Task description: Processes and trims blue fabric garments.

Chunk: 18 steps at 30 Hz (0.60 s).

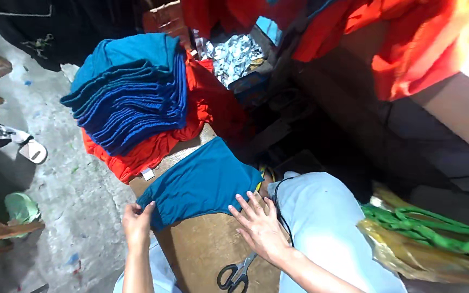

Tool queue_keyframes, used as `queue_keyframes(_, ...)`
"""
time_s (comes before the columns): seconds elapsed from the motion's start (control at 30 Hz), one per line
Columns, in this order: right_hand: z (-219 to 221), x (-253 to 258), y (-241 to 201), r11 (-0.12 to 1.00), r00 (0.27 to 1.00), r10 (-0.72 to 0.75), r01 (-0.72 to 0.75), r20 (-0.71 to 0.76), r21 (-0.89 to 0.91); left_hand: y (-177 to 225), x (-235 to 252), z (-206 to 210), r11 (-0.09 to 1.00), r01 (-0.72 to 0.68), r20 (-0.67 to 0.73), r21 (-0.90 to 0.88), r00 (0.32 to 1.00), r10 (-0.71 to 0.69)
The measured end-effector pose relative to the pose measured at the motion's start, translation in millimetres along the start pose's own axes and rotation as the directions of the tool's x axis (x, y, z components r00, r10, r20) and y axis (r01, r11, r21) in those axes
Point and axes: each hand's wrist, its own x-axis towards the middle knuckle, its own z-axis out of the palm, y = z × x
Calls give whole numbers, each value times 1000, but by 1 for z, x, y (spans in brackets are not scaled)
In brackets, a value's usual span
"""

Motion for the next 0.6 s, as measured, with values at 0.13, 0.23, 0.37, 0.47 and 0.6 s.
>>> queue_keyframes(0.13,-2,3,-3,999,999,-1,-1,54,42,-5,1,-12,960,137,83,-245,989,-120)
queue_keyframes(0.23,-5,4,-8,997,992,-8,-2,123,83,-16,10,-24,895,230,167,-383,970,-178)
queue_keyframes(0.37,-4,1,-17,994,984,-44,25,173,110,-33,25,-33,831,292,220,-473,953,-209)
queue_keyframes(0.47,-1,-4,-20,990,993,-36,20,115,139,-45,30,-33,811,309,219,-497,949,-228)
queue_keyframes(0.6,6,-11,-2,969,968,99,-41,-230,245,-52,31,-29,790,315,233,-526,947,-223)
